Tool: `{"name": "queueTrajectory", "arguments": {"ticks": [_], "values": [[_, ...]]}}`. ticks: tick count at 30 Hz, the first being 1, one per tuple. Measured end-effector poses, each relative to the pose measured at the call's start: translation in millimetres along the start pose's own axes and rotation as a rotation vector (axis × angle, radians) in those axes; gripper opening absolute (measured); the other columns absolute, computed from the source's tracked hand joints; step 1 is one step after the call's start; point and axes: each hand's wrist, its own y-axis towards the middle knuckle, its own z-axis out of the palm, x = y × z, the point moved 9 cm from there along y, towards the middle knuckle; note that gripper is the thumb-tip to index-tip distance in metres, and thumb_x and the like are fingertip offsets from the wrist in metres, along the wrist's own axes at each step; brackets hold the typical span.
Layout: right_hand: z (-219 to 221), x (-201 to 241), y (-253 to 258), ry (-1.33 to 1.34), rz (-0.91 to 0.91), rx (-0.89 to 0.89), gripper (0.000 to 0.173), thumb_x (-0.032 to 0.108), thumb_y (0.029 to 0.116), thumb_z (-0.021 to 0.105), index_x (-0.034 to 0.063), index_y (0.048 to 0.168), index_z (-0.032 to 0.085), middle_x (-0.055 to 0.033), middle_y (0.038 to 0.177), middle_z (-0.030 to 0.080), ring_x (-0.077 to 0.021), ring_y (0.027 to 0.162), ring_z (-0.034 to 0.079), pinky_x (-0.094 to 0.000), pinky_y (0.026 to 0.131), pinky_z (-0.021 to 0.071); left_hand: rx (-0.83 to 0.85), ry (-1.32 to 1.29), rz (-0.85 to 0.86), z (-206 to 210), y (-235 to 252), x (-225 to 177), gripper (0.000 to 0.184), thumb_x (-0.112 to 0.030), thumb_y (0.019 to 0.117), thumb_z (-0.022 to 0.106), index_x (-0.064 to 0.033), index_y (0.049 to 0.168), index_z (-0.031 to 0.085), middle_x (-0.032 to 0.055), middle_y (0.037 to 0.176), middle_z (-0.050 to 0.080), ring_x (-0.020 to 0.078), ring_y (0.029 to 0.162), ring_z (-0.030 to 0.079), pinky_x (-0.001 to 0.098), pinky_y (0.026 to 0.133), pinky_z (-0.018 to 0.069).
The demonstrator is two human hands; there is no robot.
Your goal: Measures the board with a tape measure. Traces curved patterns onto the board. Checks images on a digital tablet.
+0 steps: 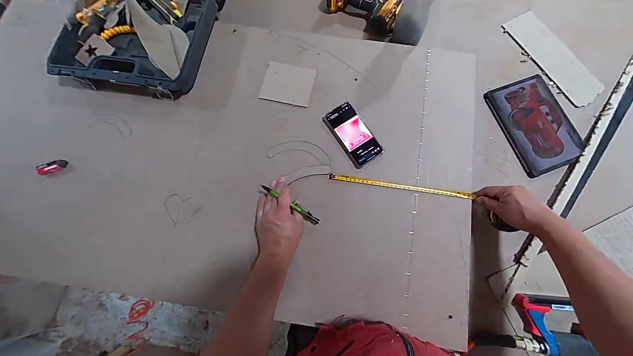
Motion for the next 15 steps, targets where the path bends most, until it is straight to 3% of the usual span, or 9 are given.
{"name": "queueTrajectory", "arguments": {"ticks": [2,4,6,9,15], "values": [[-3,1,4,-0.018,0.002,-0.01,0.023,0.034,0.1066,0.056,0.027,0.108,0.078,-0.0013,0.088,0.075,-0.0207,0.083,0.071,-0.0553,0.077,0.0553,-0.004,0.006,-0.02,-1,-4,1,0.044,-0.025,0.1029,0.059,-0.0054,0.142,0.055,0.0119,0.16,0.044,0.0284,0.152,0.036,0.0508,0.126,0.0257],[-5,1,7,-0.022,-0.003,-0.012,0.023,0.034,0.1065,0.056,0.0258,0.107,0.078,-0.0022,0.087,0.075,-0.0213,0.082,0.071,-0.0556,0.077,0.0552,0.012,-0.038,0.059,0,-7,-20,0.044,-0.024,0.1002,0.063,-0.0053,0.14,0.057,0.0131,0.159,0.045,0.0304,0.15,0.039,0.0521,0.124,0.0285],[-6,2,10,-0.034,-0.017,-0.015,0.023,0.033,0.1065,0.056,0.0246,0.107,0.078,-0.0029,0.087,0.075,-0.0221,0.082,0.071,-0.0563,0.077,0.0551,0.063,-0.117,0.164,3,-7,-54,0.043,-0.025,0.0993,0.064,-0.0071,0.139,0.06,0.0101,0.157,0.049,0.0277,0.146,0.045,0.0508,0.122,0.034],[-7,6,11,-0.066,-0.013,-0.007,0.024,0.033,0.1067,0.056,0.0238,0.109,0.078,-0.0048,0.09,0.075,-0.0243,0.085,0.071,-0.0578,0.079,0.0547,0.048,-0.184,0.289,13,-2,-91,0.042,-0.021,0.0984,0.064,-0.0098,0.139,0.061,0.0044,0.158,0.049,0.0225,0.147,0.045,0.0474,0.121,0.0368],[-8,10,10,-0.115,0.008,0.0,0.024,0.036,0.1066,0.055,0.0246,0.105,0.077,-0.0029,0.085,0.074,-0.0233,0.082,0.071,-0.057,0.076,0.0547,0.069,-0.118,0.315,37,2,-106,0.044,-0.029,0.1026,0.057,-0.0107,0.143,0.058,0.0018,0.162,0.043,0.0224,0.155,0.031,0.0458,0.126,0.0265]]}}
